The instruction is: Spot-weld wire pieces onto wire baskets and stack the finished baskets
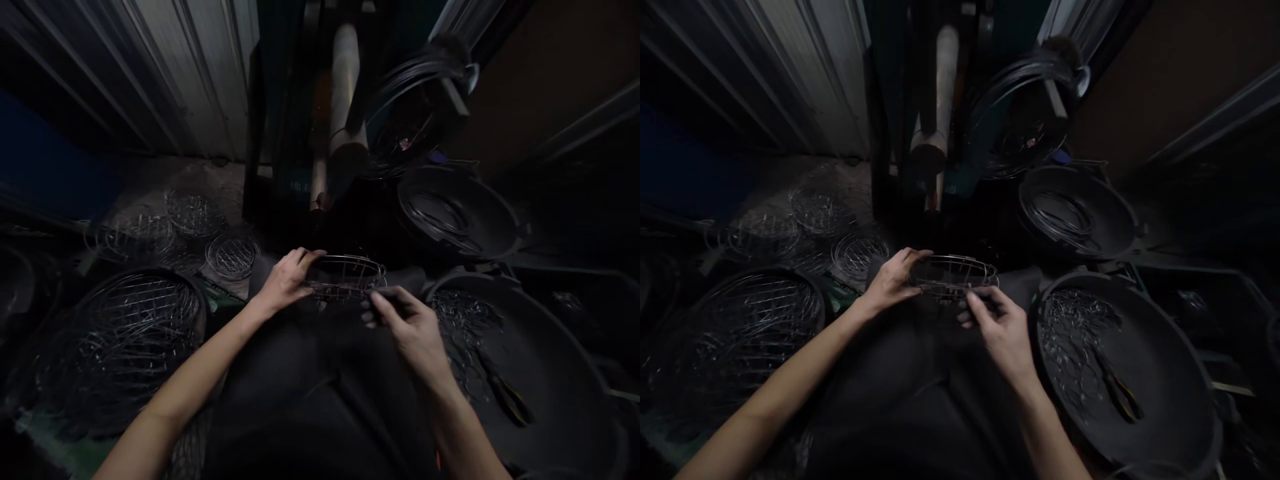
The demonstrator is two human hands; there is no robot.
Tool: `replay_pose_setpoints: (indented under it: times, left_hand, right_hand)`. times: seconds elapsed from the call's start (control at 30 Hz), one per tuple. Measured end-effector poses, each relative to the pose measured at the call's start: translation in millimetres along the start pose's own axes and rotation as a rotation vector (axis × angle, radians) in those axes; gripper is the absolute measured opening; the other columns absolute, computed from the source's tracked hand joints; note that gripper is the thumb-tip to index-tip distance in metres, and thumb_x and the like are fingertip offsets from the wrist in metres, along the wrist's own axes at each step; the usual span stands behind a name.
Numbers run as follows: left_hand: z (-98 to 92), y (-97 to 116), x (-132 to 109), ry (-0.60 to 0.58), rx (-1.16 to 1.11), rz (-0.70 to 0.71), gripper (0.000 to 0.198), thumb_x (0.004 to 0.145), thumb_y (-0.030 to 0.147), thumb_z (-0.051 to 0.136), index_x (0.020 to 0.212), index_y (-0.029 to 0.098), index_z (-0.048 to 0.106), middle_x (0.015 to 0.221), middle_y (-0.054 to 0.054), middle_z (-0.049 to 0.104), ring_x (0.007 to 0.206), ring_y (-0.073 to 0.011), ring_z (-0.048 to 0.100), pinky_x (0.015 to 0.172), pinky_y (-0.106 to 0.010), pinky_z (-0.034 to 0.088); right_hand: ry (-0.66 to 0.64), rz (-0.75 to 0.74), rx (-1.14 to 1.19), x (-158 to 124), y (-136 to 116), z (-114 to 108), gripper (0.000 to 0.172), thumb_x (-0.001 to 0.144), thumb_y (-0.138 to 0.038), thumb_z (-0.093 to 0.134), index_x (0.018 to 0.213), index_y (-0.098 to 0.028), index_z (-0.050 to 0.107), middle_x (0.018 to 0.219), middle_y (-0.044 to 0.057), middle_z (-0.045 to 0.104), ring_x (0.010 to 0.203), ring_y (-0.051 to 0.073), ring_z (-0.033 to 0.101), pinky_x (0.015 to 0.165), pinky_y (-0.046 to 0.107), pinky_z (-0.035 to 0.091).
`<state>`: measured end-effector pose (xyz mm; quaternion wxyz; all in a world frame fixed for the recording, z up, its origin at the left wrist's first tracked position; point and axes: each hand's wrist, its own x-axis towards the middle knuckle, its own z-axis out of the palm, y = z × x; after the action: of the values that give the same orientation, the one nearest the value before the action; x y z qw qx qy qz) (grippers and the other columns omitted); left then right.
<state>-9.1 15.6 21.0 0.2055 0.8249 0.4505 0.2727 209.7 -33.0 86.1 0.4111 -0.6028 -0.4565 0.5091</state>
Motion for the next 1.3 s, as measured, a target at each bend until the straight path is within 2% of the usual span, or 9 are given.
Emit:
replay_pose_setpoints:
  times: [0.1, 0.2, 0.3, 0.5, 0.77, 1.0, 1.3]
  left_hand:
    - [-7.8, 13.1, 6.4, 0.052, 0.116, 0.044, 0.063, 0.079, 0.027, 0.061, 0.133, 0.015, 0.033, 0.114, -0.011, 0.055, 0.100, -0.0244, 0.052, 0.083, -0.038, 0.046]
    - [-11.6, 18.4, 10.7, 0.111, 0.225, 0.085, 0.053, 0.081, 0.023, 0.056, 0.129, 0.012, 0.037, 0.115, -0.013, 0.057, 0.100, -0.0253, 0.053, 0.082, -0.038, 0.045]
    - [-13.6, 16.5, 13.2, 0.158, 0.288, 0.126, 0.045, 0.082, 0.018, 0.050, 0.126, 0.010, 0.041, 0.114, -0.014, 0.059, 0.102, -0.0254, 0.053, 0.086, -0.039, 0.044]
    - [-17.7, 6.1, 15.5, 0.177, 0.248, 0.119, 0.048, 0.079, 0.018, 0.053, 0.125, 0.010, 0.041, 0.115, -0.014, 0.058, 0.104, -0.0256, 0.053, 0.089, -0.040, 0.044]
    - [-17.1, -9.3, 21.2, 0.234, 0.274, 0.105, 0.054, 0.072, 0.008, 0.049, 0.125, 0.011, 0.041, 0.115, -0.013, 0.059, 0.106, -0.0247, 0.055, 0.096, -0.043, 0.043]
    - [-12.7, -18.0, 29.1, 0.309, 0.257, 0.112, 0.046, 0.081, 0.018, 0.051, 0.126, 0.012, 0.041, 0.111, -0.014, 0.060, 0.103, -0.0251, 0.056, 0.095, -0.044, 0.044]
    - [-16.2, -24.7, 42.3, 0.353, 0.287, 0.128, 0.046, 0.080, 0.020, 0.056, 0.122, 0.009, 0.042, 0.110, -0.015, 0.060, 0.103, -0.0266, 0.056, 0.095, -0.044, 0.044]
  right_hand:
    - [-0.057, -0.007, 0.056, 17.8, -5.0, 26.4, 0.033, 0.070, -0.046, 0.071, 0.077, -0.015, 0.061, 0.062, 0.001, 0.063, 0.053, 0.013, 0.061, 0.050, 0.023, 0.052]
    - [-0.048, -0.020, 0.041, 35.4, -2.5, 39.6, 0.032, 0.071, -0.046, 0.069, 0.077, -0.016, 0.060, 0.063, 0.000, 0.061, 0.053, 0.013, 0.060, 0.049, 0.023, 0.052]
    - [-0.013, -0.072, -0.012, 45.8, -0.1, 47.4, 0.031, 0.073, -0.047, 0.066, 0.078, -0.017, 0.059, 0.065, 0.000, 0.061, 0.054, 0.013, 0.060, 0.051, 0.025, 0.052]
    - [0.051, -0.248, -0.156, 57.6, 4.1, 61.4, 0.028, 0.079, -0.046, 0.060, 0.079, -0.018, 0.061, 0.073, 0.002, 0.063, 0.063, 0.015, 0.059, 0.058, 0.025, 0.049]
    - [0.078, -0.358, -0.157, 75.9, 2.6, 69.5, 0.026, 0.079, -0.043, 0.061, 0.076, -0.018, 0.058, 0.070, 0.000, 0.061, 0.063, 0.013, 0.056, 0.059, 0.023, 0.045]
    - [0.056, -0.344, -0.127, 85.2, 0.7, 72.9, 0.026, 0.081, -0.044, 0.060, 0.082, -0.018, 0.060, 0.076, 0.002, 0.063, 0.070, 0.015, 0.058, 0.065, 0.025, 0.046]
    - [0.082, -0.384, -0.135, 98.5, -5.3, 77.9, 0.025, 0.082, -0.043, 0.059, 0.082, -0.018, 0.061, 0.077, 0.002, 0.063, 0.072, 0.015, 0.058, 0.066, 0.025, 0.045]
